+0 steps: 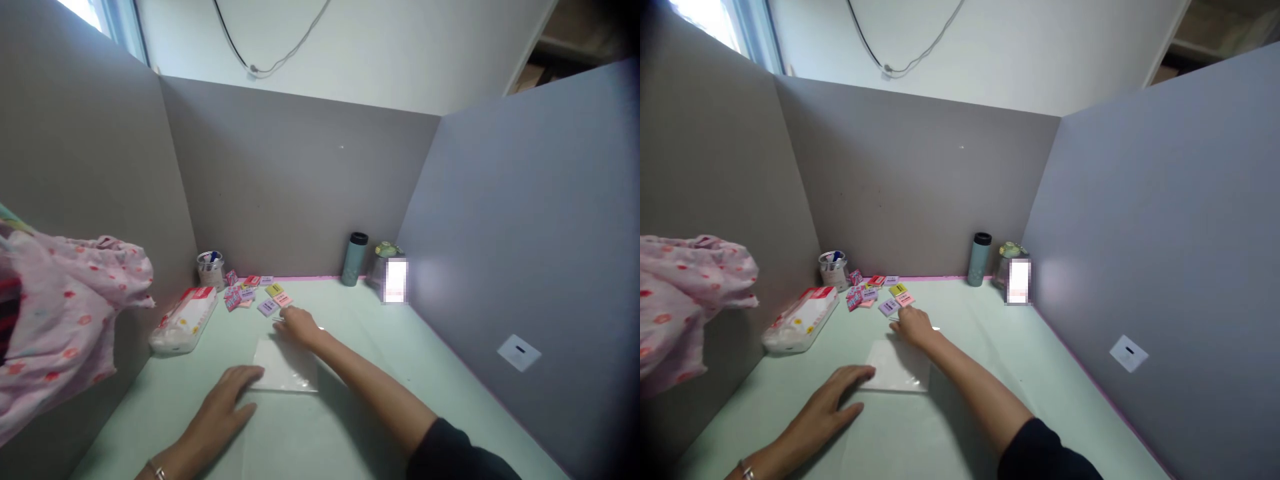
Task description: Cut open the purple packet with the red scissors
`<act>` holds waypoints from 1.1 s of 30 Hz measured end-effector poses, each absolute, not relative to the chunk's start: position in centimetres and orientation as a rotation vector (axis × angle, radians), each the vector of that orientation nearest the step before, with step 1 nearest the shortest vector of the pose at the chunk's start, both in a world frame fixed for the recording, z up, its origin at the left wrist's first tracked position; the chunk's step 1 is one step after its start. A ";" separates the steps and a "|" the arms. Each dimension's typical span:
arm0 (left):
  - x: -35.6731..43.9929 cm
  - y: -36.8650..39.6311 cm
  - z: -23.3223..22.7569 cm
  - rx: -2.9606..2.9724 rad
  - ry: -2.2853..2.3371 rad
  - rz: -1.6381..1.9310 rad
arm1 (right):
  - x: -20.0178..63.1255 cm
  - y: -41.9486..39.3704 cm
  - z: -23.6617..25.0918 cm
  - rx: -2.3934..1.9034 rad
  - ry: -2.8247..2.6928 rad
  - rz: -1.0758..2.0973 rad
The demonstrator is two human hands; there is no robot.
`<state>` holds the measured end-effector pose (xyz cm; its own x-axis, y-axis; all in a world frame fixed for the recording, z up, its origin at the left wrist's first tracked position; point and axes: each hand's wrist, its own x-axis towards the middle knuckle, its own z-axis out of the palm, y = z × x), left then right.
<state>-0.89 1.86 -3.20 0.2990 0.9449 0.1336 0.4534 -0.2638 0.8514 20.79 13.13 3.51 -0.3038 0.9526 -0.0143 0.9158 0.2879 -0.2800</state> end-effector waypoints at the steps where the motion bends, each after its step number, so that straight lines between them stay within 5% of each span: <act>1: -0.2 1.5 -3.0 1.840 1.191 0.828 | 20.1 14.1 3.6 -1.756 -2.395 0.326; 17: 1.0 0.4 -1.7 1.580 1.029 0.721 | 10.7 26.1 3.6 -1.633 -2.725 0.356; 33: -2.0 2.6 -1.4 1.304 1.286 1.114 | 12.1 20.8 2.7 -1.717 -2.692 0.229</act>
